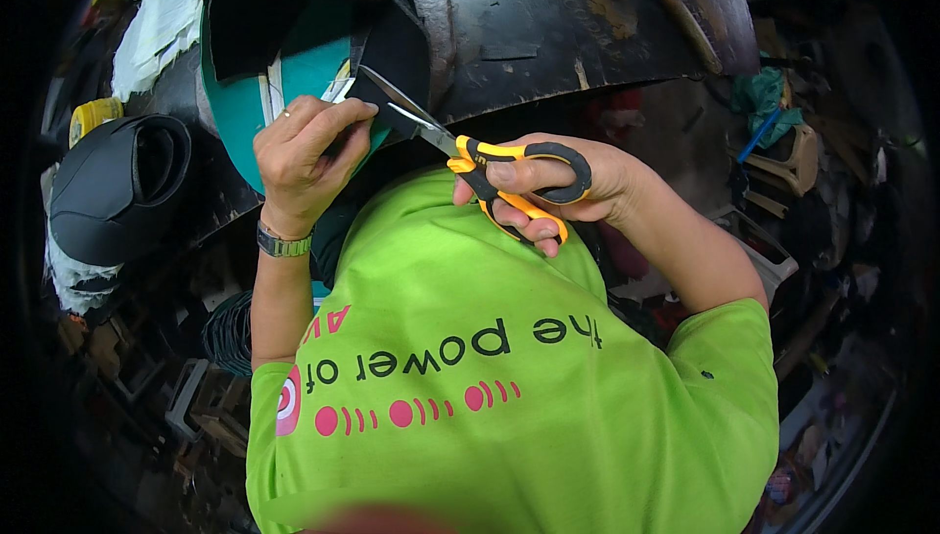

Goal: The person repeatedly assembles a helmet by inserting white padding into the interior, tucking black fabric around the rim, and trimming excess material with scissors. The person then places a black outer shell over the padded interior and repeats the process on another helmet.

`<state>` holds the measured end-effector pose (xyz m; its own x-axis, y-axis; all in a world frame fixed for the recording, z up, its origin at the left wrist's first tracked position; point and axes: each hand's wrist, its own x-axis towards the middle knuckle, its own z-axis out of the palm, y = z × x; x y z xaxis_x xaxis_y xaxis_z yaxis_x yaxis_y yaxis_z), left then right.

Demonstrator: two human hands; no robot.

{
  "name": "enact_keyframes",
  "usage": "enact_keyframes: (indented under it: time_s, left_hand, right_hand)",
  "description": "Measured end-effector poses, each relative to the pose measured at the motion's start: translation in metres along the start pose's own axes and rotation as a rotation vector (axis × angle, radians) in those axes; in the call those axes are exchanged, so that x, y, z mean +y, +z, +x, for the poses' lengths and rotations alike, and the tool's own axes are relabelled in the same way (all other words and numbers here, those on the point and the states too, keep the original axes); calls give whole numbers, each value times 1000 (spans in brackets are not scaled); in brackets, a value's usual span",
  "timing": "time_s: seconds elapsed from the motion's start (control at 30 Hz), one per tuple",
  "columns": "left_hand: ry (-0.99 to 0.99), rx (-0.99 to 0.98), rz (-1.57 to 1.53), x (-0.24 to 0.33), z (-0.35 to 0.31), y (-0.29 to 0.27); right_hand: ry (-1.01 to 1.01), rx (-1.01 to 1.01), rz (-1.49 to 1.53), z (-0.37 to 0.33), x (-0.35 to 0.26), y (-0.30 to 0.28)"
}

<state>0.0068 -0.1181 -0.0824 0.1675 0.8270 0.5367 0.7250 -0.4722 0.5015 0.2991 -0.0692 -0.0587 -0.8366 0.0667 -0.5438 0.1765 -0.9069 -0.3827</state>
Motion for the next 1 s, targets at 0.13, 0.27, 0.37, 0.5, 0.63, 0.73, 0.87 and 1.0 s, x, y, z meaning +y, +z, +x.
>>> enact_keyframes:
  time_s: [0.13,0.27,0.37,0.5,0.63,0.73,0.87,1.0]
  left_hand:
    - [-40,-9,0,1,-2,0]
    - [-5,3,4,0,-1,0]
    - [26,17,-16,-1,-1,1]
    - [-15,29,-4,0,-1,0]
    - [3,14,8,1,-1,0]
    - [34,-3,-4,1,-1,0]
    - [31,-2,3,0,-1,0]
    - [11,-6,23,1,-1,1]
  right_hand:
    - [-25,-38,-84,-1,-5,-2]
    - [-51,-71,-93,-2,-5,-5]
    - [-40,-57,-101,3,-1,-9]
    - [-11,-52,-35,1,4,-9]
    - [-15,-63,12,-4,6,-7]
    - [-27,-42,-2,1,5,-6]
    - [-33,-26,-43,11,0,-5]
    - [-37,38,-163,11,-3,0]
